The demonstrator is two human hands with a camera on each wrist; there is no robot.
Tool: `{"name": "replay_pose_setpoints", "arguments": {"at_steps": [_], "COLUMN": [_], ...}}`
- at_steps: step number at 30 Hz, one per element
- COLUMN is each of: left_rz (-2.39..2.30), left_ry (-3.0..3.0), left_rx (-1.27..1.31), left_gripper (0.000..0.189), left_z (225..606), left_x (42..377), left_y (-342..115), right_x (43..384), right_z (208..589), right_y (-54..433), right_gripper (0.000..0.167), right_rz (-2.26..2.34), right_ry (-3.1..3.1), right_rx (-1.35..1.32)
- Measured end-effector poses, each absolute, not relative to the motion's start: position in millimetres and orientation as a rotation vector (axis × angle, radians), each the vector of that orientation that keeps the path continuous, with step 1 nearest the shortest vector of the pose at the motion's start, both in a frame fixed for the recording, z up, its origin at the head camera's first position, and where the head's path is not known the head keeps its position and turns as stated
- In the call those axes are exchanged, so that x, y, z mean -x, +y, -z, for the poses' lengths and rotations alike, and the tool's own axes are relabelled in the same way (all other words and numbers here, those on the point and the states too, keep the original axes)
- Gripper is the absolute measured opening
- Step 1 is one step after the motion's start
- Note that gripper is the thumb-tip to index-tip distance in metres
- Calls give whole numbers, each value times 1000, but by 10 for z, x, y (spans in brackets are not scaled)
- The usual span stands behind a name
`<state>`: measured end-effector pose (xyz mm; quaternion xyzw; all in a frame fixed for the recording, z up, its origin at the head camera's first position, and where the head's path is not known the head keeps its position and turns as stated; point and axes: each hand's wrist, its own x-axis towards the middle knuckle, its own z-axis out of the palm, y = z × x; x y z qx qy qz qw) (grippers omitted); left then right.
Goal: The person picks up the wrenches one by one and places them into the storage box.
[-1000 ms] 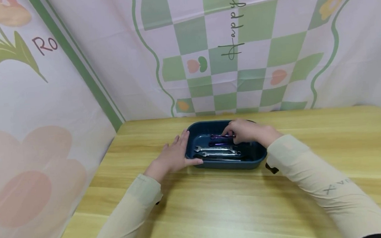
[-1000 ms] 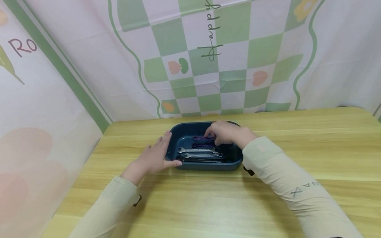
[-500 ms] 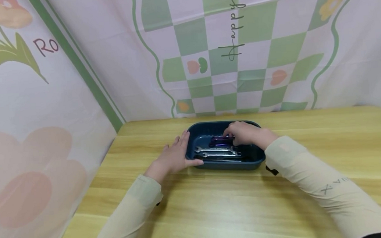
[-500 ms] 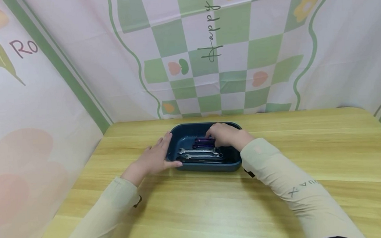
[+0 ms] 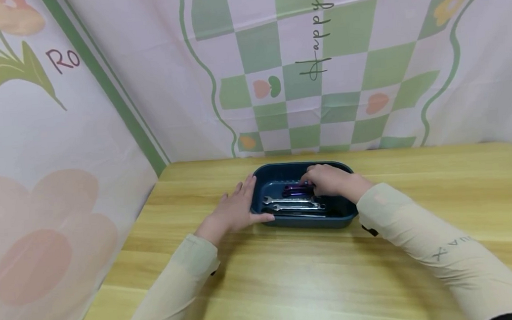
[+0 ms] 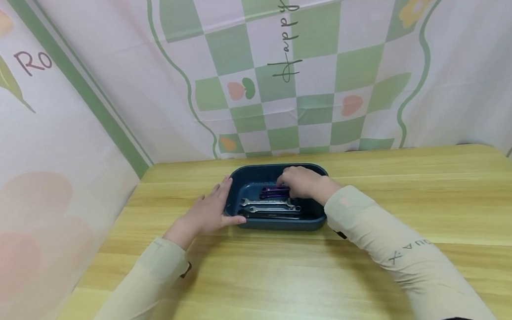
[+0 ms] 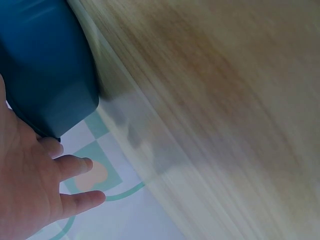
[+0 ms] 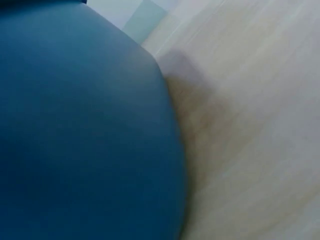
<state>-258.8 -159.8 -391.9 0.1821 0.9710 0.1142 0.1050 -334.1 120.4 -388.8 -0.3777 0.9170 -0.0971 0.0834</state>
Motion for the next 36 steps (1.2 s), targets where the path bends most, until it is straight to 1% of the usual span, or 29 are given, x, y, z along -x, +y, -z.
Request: {"name": "replay_pose_setpoints", "arguments": {"at_steps": [14,24,36], "left_rz": [-322,-312,-311], "left_ry": [2864,2855,2858], "left_rx": [-535,-529,-528], "left_gripper": [122,122,122], "left_z": [3910,3918,3932], "left_x": [2617,2623,2613], "left_y": [-1580,-1585,-1609], "right_x": [3318,3314,3337], "right_z": [3949,3984,4030], "right_y": [1251,1259,1236], "right_gripper": [34,35,29], "right_rz": [292,317,334], "right_ry": [2811,2785,2798], "right_rx": [1215,1211,1315]}}
